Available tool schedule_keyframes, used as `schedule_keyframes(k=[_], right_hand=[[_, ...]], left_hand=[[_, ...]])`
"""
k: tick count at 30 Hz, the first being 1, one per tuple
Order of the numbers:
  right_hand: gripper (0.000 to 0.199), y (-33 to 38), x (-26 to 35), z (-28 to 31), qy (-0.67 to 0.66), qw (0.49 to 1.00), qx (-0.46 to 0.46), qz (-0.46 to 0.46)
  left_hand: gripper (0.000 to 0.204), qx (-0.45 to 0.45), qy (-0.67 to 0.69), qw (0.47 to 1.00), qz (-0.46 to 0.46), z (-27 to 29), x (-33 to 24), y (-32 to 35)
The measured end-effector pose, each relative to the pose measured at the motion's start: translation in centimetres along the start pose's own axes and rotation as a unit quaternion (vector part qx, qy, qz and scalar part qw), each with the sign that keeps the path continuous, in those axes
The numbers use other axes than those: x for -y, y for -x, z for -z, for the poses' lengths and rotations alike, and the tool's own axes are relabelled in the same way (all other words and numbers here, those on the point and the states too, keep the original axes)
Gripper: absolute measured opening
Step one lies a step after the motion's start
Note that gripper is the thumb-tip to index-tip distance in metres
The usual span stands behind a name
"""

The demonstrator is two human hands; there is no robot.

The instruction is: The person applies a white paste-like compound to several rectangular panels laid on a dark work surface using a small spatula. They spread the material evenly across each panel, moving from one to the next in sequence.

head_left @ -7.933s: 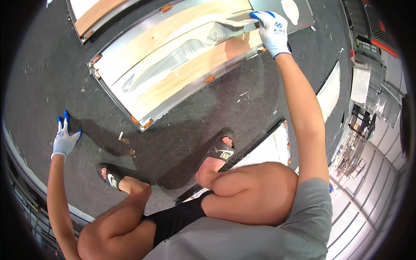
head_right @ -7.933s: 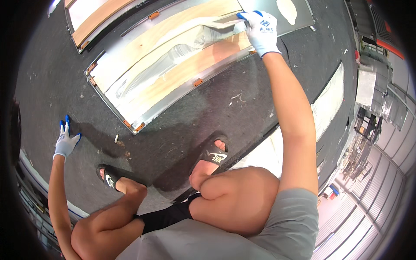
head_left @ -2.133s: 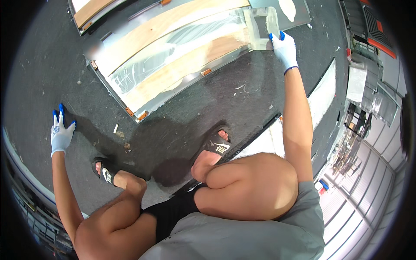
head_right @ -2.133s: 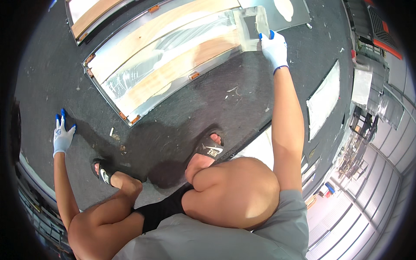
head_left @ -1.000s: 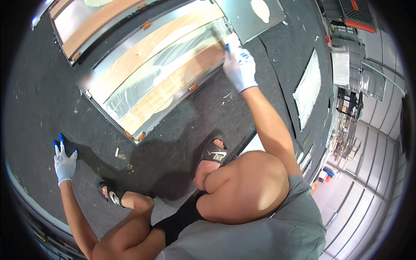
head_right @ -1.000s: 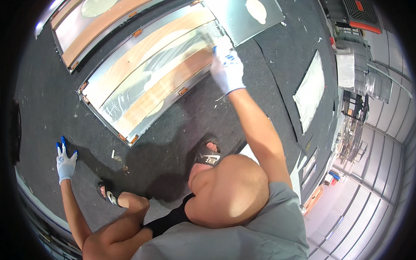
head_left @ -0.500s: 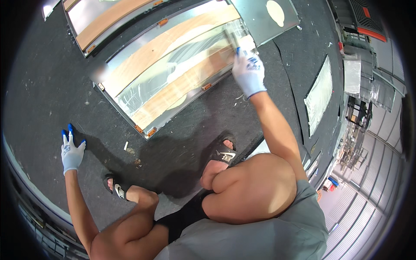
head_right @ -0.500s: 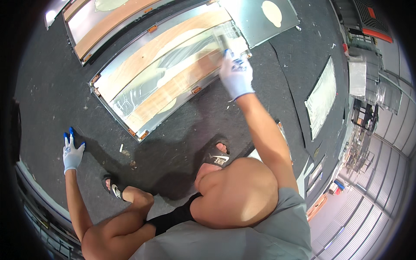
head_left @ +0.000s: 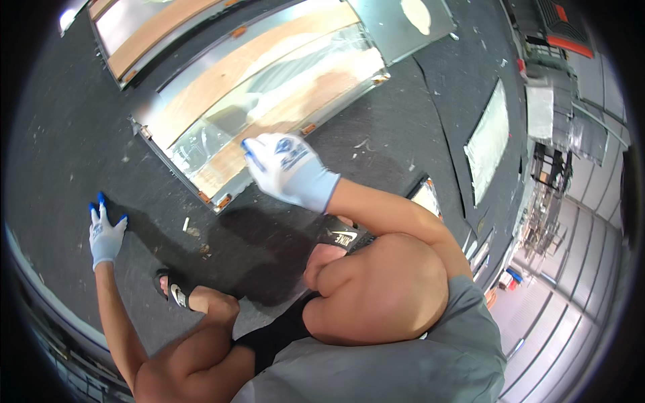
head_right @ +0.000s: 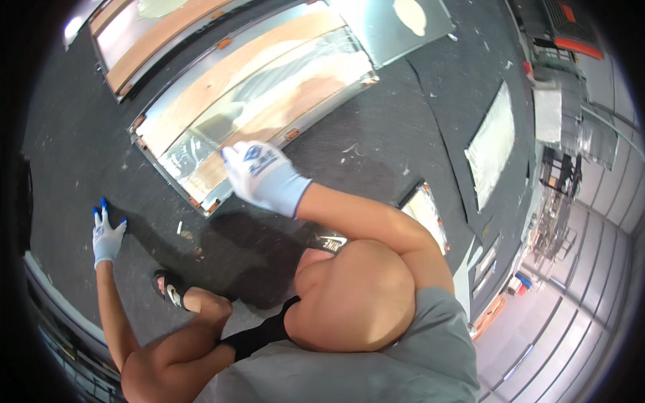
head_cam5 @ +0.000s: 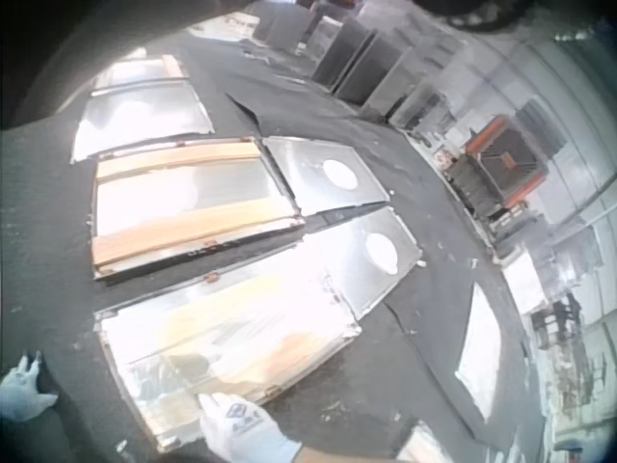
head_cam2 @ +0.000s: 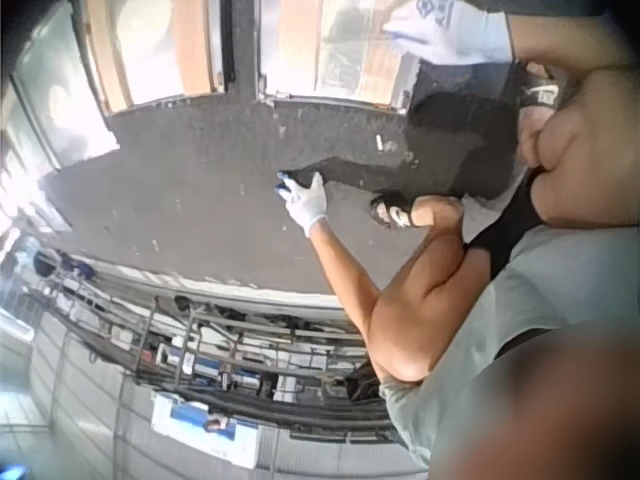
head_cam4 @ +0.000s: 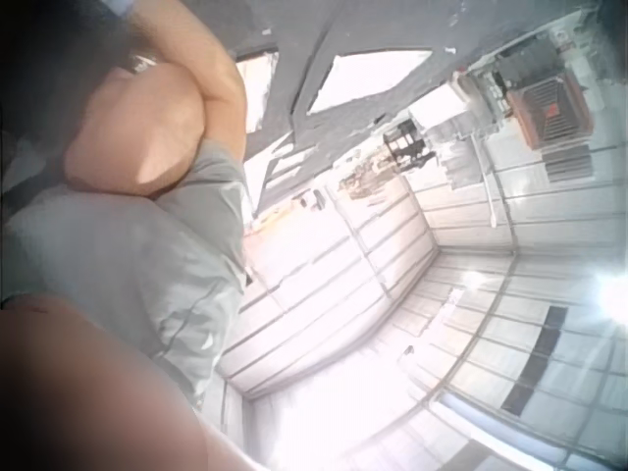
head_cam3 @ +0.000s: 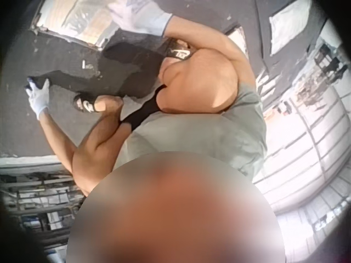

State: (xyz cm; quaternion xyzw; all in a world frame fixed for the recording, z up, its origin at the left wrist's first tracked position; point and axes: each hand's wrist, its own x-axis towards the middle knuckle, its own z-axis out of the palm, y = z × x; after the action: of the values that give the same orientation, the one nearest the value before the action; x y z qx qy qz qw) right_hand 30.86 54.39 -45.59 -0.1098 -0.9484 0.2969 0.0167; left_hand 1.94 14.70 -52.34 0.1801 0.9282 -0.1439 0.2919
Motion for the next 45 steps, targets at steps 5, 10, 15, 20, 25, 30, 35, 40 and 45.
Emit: schedule_keyframes(k=[5, 10, 15, 20, 25, 30, 35, 40, 45], right_hand=[[0.017, -3.6, -0.7, 2.8, -0.047, 0.992, -0.076, -0.092], [0.024, -8.9, -0.9, 1.2, -0.196, 0.967, 0.058, -0.152], [0.033, -9.2, -1.3, -3.0, -0.128, 0.974, 0.027, -0.183], [0.025, -7.1, -7.7, 3.4, -0.058, 0.975, -0.063, -0.203], [0.026, -5.9, -12.8, 11.0, 0.196, 0.978, -0.049, -0.047], [0.027, -5.4, -15.3, 12.6, 0.22, 0.958, -0.115, -0.145], [0.028, -6.9, -17.4, 11.8, 0.286, 0.923, -0.118, -0.228], [0.023, -8.1, -13.6, 6.3, 0.346, 0.925, -0.129, -0.084], [0.014, -8.9, -5.6, 1.2, 0.22, 0.974, -0.048, -0.019]], left_hand=[[0.106, -0.047, 0.006, 0.999, -0.004, 0.7, -2.1, 0.8], [0.106, -0.015, -0.038, 0.998, 0.057, 1.9, -4.0, 1.4], [0.105, -0.026, -0.027, 0.998, 0.049, 2.0, -3.9, 1.8], [0.108, -0.057, -0.022, 0.997, 0.047, 1.1, -3.6, 1.4], [0.106, -0.06, -0.027, 0.997, 0.041, 0.4, -3.1, 1.1], [0.108, -0.049, -0.03, 0.997, 0.055, 0.1, -3.0, 0.6], [0.111, -0.038, -0.023, 0.996, 0.074, 0.3, -3.2, 0.6], [0.11, -0.03, -0.026, 0.997, 0.067, 0.6, -3.3, 0.7], [0.109, -0.046, -0.017, 0.997, 0.059, 0.7, -3.2, 1.1]])
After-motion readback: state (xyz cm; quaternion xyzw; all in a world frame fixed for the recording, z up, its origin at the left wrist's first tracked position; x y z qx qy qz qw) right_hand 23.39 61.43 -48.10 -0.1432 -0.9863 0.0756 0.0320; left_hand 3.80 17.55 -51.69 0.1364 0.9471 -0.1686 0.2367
